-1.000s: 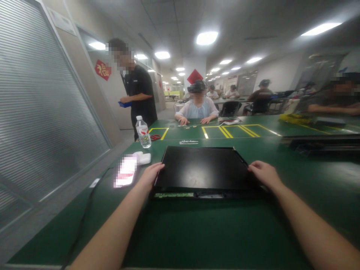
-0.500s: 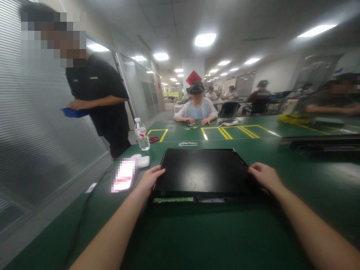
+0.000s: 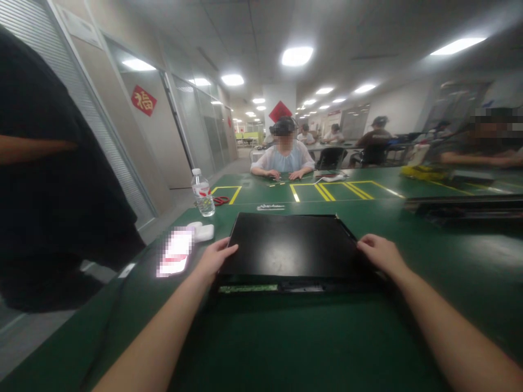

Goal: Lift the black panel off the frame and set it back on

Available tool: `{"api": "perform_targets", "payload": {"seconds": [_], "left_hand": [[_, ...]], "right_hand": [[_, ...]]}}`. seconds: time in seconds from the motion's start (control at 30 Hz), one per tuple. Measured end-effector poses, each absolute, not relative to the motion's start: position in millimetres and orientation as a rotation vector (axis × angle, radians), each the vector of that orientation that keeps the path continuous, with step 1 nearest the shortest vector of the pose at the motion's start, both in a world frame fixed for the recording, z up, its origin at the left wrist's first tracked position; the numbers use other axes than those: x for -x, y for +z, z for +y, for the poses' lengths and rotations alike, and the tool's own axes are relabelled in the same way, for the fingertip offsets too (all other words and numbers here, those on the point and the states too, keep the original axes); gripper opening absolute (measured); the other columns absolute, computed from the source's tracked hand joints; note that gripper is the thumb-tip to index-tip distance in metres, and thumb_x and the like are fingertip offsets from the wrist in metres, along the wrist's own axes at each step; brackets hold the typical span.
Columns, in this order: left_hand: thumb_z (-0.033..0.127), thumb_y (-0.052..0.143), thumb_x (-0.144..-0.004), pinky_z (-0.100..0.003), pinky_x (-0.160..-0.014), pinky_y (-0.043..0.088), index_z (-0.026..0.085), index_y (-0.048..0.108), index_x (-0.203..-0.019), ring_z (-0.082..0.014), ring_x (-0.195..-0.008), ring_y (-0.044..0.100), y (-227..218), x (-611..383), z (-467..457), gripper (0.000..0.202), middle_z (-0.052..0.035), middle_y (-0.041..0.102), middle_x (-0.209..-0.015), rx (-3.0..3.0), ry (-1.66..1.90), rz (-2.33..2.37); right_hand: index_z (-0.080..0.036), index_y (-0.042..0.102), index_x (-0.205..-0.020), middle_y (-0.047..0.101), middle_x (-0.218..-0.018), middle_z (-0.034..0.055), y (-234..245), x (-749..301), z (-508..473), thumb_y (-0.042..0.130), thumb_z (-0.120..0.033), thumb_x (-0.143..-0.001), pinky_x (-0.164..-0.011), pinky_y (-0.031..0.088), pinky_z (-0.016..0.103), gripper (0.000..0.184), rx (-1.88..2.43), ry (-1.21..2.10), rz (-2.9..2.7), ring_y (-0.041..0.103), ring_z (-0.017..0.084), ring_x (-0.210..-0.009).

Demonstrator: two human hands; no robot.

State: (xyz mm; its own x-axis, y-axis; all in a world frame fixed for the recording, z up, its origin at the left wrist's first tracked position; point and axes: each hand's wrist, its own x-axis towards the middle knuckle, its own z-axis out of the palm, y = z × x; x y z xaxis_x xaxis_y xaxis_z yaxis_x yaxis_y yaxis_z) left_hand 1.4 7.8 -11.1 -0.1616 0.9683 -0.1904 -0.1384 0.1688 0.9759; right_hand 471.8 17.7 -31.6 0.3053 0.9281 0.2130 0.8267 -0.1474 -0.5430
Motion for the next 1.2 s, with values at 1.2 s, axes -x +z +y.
{"api": "perform_targets", "payload": {"seconds": [1.2], "left_hand": [[0.020, 0.089, -0.065, -0.036, -0.085, 0.062, 0.016, 0.068, -0.133, -0.0289, -0.104, 0.075, 2, -12, 0, 0.071, -0.0129, 0.078, -0.118, -0.989, 1.421, 1.125]], "right_hand": [[-0.024, 0.078, -0.088, 0.077, -0.105, 0.0106, -41, -483, 30, 0.062, -0.042, -0.079, -0.085, 0.053, 0.039, 0.026, 1.922, 0.435, -1.289, 0.068, 0.030, -0.103]]}}
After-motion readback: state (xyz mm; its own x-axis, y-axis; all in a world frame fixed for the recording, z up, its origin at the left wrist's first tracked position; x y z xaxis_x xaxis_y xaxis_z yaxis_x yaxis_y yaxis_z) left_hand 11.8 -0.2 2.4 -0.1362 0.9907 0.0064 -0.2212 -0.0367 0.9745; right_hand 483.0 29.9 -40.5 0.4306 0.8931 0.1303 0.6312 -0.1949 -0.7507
